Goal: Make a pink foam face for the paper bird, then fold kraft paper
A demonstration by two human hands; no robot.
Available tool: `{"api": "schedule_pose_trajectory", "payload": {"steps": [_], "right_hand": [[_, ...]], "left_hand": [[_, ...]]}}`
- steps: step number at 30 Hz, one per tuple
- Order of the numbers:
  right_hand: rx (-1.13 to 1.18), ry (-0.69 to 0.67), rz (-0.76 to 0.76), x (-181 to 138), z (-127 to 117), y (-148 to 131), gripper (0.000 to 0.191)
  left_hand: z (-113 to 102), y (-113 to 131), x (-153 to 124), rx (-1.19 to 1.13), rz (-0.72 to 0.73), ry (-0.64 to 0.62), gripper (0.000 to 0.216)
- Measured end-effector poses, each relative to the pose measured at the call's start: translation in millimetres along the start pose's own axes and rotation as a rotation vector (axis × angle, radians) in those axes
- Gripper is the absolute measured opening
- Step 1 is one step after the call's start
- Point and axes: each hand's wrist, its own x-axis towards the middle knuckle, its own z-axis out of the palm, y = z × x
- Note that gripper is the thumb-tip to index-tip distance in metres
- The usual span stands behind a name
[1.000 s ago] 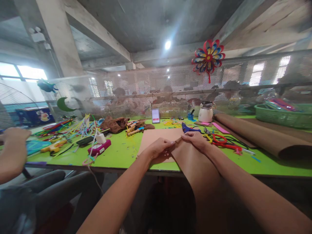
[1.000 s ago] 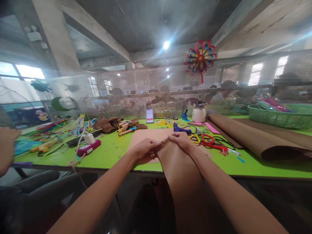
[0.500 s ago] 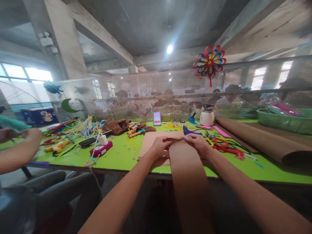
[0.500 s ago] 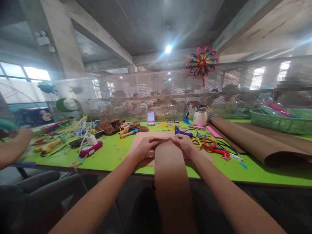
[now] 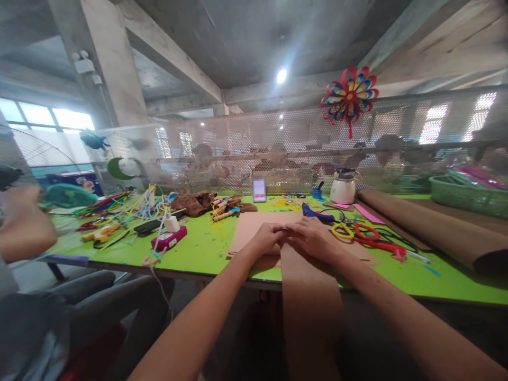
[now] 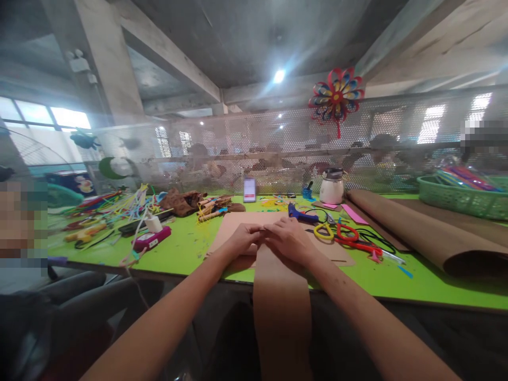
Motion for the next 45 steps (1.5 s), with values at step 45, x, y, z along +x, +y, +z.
{"api": "schedule_pose_trajectory", "payload": {"steps": [45], "right_hand": [[0.366,-0.022,0.347,-6.3,13.6,1.0,0.039]], "left_hand": [[2.5,3.3,-11.0,-0.29,-0.258,-0.115,0.029]]}}
